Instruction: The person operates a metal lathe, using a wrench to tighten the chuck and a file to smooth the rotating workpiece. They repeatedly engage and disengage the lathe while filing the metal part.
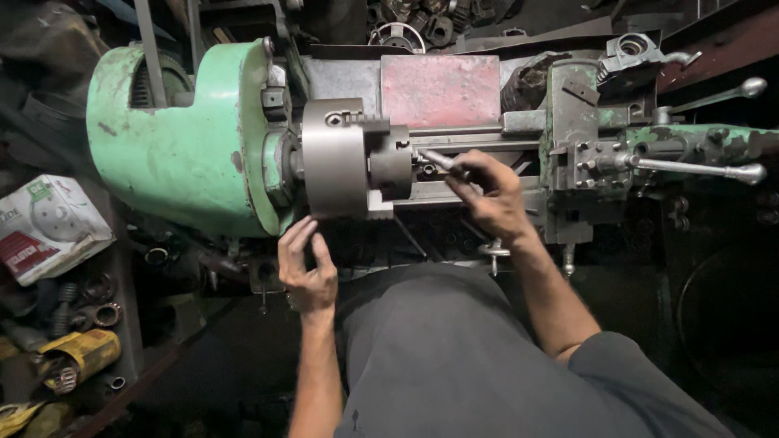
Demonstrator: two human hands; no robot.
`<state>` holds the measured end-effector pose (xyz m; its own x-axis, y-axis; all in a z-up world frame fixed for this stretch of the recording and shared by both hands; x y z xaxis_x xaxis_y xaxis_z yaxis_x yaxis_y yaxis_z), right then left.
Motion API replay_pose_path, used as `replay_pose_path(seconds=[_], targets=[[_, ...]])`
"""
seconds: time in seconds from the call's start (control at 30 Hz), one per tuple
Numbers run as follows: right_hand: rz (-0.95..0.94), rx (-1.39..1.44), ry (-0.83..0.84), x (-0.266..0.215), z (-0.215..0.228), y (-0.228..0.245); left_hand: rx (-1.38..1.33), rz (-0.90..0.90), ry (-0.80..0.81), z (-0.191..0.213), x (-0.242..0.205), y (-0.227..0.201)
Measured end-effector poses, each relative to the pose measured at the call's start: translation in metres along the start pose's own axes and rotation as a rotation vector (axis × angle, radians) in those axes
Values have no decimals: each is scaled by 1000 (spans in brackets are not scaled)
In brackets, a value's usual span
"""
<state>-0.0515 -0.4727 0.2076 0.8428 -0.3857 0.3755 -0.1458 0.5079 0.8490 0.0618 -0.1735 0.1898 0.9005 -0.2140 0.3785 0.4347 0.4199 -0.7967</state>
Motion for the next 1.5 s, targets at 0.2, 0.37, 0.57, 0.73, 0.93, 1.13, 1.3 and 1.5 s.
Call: replay_pose_path(seconds=[0.2,0.37,0.57,0.73,0.93,1.13,1.3,1.5], targets=[[62,86,-26,12,-17,11,13,-23,-34,-7,19,-26],[-93,42,-66,37,-12,-16,42,-69,31,-34,66,-47],[-118,78,77,88,-23,-43,131,65,122,-63,115,-47],[-62,-7,269,120,-52,-40,-72,114,86,-56,102,-34],[-55,-320,550,137,-65,-14,-124,-121,-90,-48,59,-11],[472,-524,712,107,-84,55,-173,-248,-127,-55,27,20],[582,-723,545,113,-60,71,-84,-171,-139,-39,29,-18],[492,-653,565,105,-36,58,100,-305,78,-46,60,-86]])
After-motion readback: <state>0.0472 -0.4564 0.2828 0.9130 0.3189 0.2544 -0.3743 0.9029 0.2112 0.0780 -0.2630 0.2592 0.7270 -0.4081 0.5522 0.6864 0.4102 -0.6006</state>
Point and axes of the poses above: each hand's wrist, its own x-axis towards the middle knuckle, its own z-axis out of the back of the hand, y = z × x, the point moved 8 cm from there along x, towards the middle knuckle, and after that the axes turned 8 degrees about z, right-handed, at the moved point
